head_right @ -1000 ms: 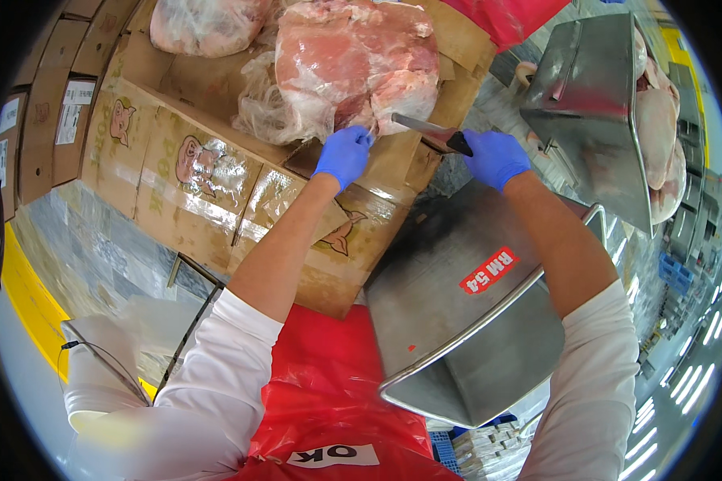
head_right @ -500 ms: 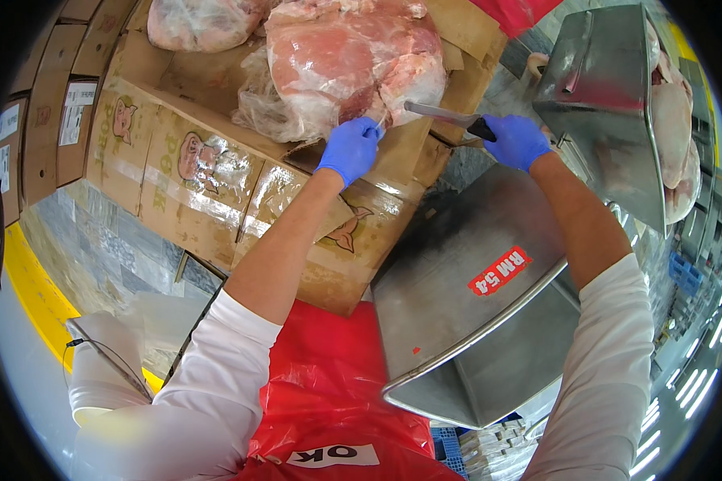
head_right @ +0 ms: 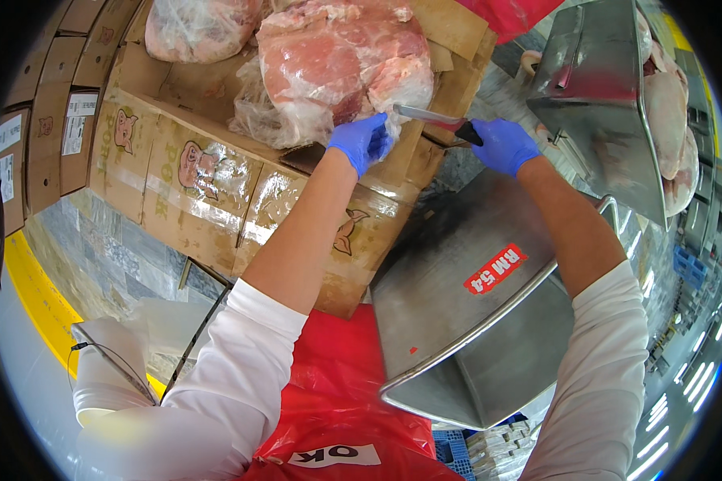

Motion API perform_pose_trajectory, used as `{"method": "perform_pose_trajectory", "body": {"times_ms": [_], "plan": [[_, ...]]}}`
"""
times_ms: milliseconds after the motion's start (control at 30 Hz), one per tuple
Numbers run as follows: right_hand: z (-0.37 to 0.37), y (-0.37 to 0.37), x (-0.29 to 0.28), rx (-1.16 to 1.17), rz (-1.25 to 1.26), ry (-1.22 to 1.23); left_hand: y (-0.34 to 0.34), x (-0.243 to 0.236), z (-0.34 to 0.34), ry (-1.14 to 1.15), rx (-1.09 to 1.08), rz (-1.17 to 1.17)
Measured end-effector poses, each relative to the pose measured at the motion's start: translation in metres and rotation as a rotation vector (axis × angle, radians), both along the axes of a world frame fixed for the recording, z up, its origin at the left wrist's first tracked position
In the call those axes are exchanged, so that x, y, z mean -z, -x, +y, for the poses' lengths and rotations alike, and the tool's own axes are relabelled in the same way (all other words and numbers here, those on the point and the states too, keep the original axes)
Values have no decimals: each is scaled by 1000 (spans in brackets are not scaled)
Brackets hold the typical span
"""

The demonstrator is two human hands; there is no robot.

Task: The person uses a knife to trim fat and connective tissue from large cuts of raw meat placed on cardboard boxes. They remove trimmed pieces by hand and place them into a metal bin. The person then moves to a stack of boxes and opens one to retrieve another wrapped meat portion.

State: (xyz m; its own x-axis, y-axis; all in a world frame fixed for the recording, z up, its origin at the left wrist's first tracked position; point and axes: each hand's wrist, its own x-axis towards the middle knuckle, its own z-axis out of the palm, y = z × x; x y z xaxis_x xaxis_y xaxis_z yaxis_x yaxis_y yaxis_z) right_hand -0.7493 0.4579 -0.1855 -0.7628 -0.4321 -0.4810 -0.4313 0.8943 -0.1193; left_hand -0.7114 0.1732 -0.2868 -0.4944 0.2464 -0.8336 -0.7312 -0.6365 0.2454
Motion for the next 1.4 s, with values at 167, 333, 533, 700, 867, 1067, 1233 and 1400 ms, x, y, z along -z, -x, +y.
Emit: {"method": "perform_pose_trajectory", "body": {"times_ms": [167,333,533,700,867,1067,1233,1400], "plan": [[-10,-2,-7,-11,10,22,-3,24,1,-110,-117,-59],[-4,-7,-2,27,0,12,-6,-4,2,-76,-43,-33],[-6,-8,-5,43,-40,10,-16,-17,-9,-8,47,99],[-12,-9,-7,27,17,16,-8,8,-10,-6,13,11],[-15,-20,-8,73,17,-30,-2,-8,8,289,-70,94],[-8,-47,-11,160,76,-64,-5,-10,18,432,-177,155],[-9,-54,-14,177,71,-120,-1,-19,10,497,-71,200],[-26,-60,-28,166,109,-155,0,-19,5,527,-16,259]]}}
